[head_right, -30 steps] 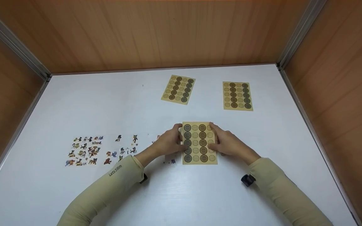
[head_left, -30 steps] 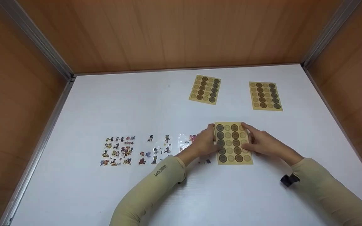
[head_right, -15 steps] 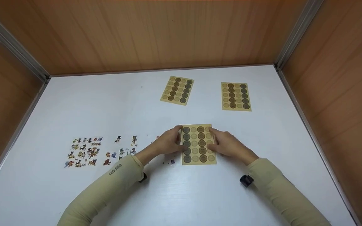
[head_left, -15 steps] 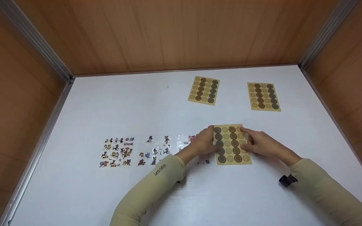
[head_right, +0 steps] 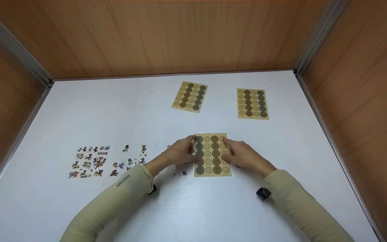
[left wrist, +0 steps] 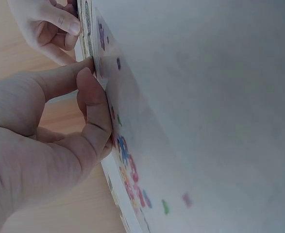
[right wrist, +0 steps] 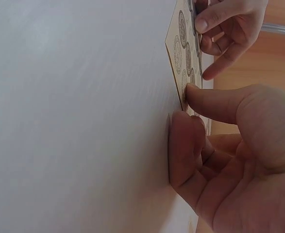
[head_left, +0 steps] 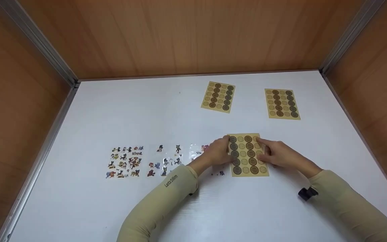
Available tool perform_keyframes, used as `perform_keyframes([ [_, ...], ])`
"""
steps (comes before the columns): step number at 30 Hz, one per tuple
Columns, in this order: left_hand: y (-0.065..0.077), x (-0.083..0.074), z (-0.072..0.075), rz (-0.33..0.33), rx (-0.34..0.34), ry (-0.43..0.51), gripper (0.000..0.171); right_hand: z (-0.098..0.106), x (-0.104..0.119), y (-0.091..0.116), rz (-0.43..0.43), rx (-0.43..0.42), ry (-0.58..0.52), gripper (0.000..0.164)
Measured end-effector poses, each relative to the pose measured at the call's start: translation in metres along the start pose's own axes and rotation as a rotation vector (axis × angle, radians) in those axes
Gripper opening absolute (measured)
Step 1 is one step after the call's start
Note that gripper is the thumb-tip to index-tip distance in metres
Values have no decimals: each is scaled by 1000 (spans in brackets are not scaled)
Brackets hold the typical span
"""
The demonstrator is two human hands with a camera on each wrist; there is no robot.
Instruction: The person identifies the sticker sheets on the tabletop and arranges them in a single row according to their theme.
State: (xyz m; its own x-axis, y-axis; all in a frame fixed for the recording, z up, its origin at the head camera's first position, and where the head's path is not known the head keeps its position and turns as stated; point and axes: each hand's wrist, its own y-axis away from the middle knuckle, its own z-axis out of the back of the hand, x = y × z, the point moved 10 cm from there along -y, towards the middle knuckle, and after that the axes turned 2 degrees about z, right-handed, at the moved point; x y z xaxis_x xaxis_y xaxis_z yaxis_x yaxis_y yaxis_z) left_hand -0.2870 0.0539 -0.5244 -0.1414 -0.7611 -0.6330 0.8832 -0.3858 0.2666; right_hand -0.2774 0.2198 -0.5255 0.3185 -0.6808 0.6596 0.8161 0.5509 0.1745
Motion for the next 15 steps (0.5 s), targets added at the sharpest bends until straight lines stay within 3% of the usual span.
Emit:
perform_keyframes([
  [3, -1, -1, 0, -8, 1, -36, 71, -1, 0, 0, -12, 6, -6, 71],
  [9, -2, 1, -3, 32, 32, -38, 68, -1, 1, 0, -15, 11, -15, 71],
  [15, -3, 2, -3, 27, 50, -16, 66, -1, 1, 0, 9, 2, -3, 70],
])
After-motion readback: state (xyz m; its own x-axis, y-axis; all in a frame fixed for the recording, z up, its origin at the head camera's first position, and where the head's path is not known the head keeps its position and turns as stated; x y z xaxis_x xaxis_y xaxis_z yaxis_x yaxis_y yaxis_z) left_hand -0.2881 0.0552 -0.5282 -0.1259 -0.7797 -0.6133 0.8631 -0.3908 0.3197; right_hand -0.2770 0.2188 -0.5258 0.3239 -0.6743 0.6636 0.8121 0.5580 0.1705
